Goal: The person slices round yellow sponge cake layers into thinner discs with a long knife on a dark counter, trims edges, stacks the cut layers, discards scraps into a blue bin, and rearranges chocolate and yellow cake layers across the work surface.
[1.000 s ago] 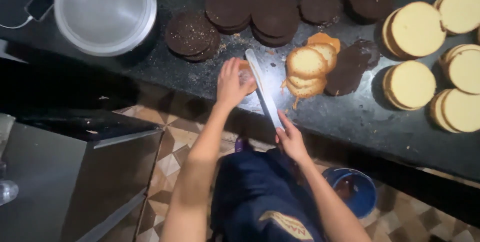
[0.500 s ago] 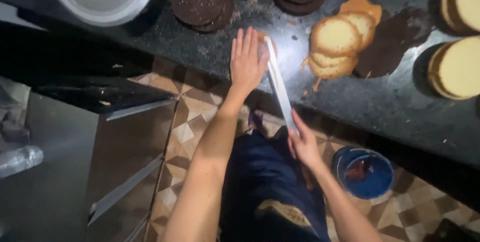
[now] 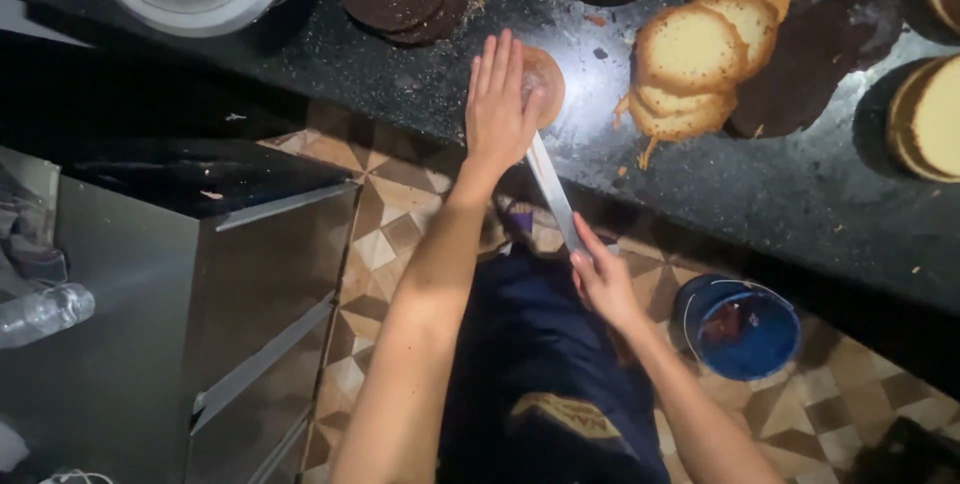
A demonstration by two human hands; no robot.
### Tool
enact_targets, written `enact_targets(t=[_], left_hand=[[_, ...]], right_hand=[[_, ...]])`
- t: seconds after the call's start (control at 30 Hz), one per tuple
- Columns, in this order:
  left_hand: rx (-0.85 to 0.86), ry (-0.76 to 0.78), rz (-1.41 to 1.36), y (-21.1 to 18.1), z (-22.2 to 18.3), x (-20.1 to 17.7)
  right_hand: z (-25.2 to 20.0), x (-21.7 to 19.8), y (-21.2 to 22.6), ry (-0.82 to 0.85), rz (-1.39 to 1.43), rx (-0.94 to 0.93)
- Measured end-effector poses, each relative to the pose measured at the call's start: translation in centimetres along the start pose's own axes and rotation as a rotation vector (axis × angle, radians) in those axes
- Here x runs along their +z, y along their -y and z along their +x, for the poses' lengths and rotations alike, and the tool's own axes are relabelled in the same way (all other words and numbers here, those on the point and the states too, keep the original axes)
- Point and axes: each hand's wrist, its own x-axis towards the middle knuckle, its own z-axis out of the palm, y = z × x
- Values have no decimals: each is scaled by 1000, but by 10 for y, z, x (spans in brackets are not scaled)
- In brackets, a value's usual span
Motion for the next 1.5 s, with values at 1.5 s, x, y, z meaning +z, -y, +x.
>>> enact_targets(t=[1.5], left_hand=[[64, -16, -330, 16, -39, -65]], right_hand=[[-49, -28, -19, -164, 104, 88]])
